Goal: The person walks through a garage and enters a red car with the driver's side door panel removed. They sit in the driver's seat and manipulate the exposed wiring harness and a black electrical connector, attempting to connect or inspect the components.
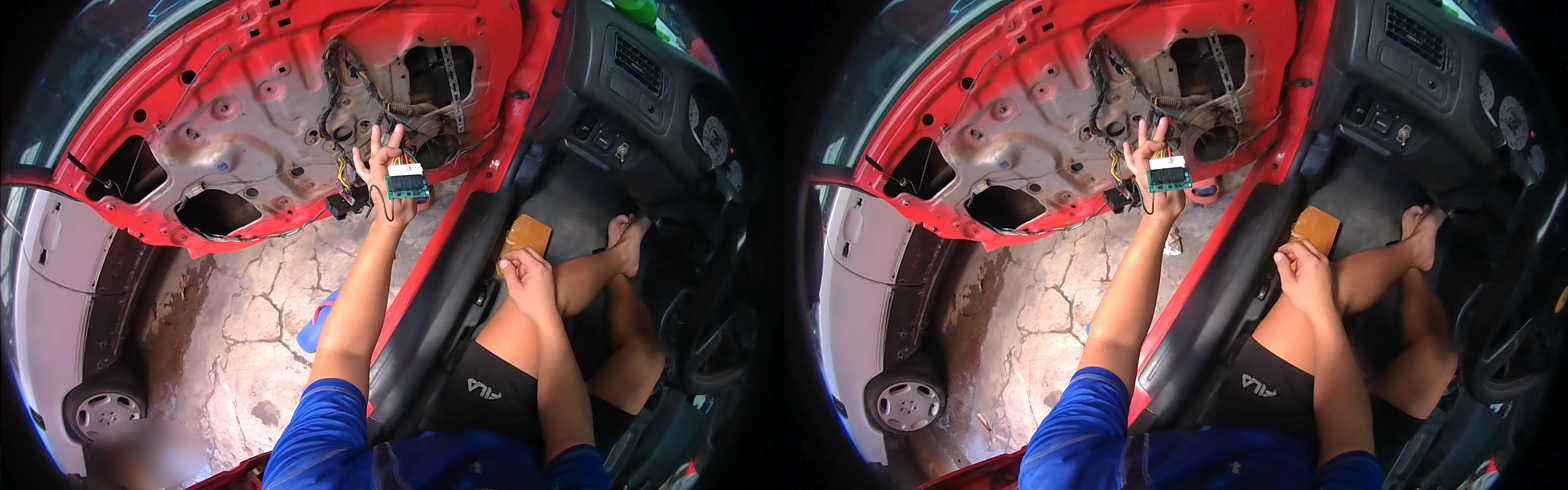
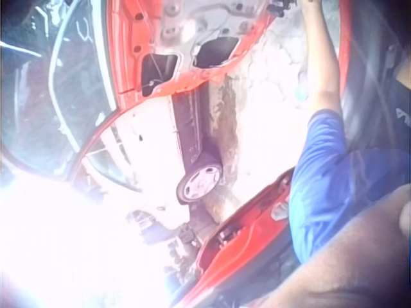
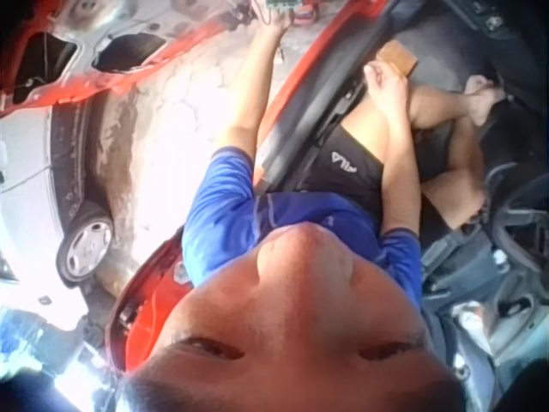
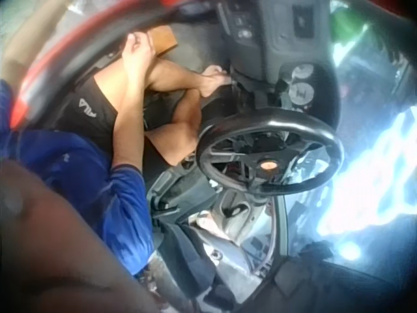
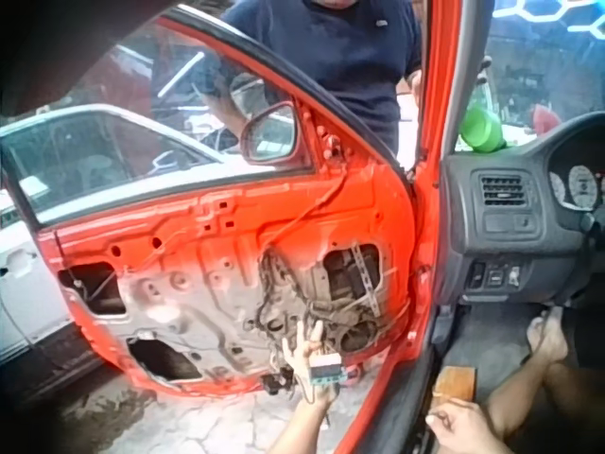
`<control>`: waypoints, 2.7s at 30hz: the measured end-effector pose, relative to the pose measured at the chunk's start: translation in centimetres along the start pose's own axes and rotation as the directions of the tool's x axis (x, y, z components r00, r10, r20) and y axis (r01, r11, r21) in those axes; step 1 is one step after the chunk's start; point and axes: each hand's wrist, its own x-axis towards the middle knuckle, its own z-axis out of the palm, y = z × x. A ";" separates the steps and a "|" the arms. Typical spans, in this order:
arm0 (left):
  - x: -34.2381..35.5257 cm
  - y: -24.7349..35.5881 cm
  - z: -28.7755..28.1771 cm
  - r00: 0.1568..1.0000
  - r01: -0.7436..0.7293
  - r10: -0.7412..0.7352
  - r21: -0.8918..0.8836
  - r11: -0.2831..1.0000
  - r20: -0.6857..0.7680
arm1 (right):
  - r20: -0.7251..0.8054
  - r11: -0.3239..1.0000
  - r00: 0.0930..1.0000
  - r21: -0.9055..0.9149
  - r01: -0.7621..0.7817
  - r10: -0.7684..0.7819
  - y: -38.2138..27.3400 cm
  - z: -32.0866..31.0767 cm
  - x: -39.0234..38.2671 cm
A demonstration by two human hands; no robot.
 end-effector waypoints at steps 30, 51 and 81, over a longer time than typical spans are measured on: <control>4.1 3.4 4.0 0.986 -0.013 0.061 0.297 0.955 -0.153 | 0.078 0.996 0.996 -0.077 -0.034 0.040 -1.2 -0.1 0.2; 9.9 0.5 4.6 0.961 0.092 0.042 0.455 0.886 -0.275 | 0.082 0.996 0.996 -0.081 -0.031 0.038 -1.1 0.0 -0.5; 9.5 1.4 2.6 0.953 0.021 0.111 0.427 0.904 -0.282 | 0.052 0.998 0.998 -0.035 0.047 -0.045 0.0 -0.2 -0.3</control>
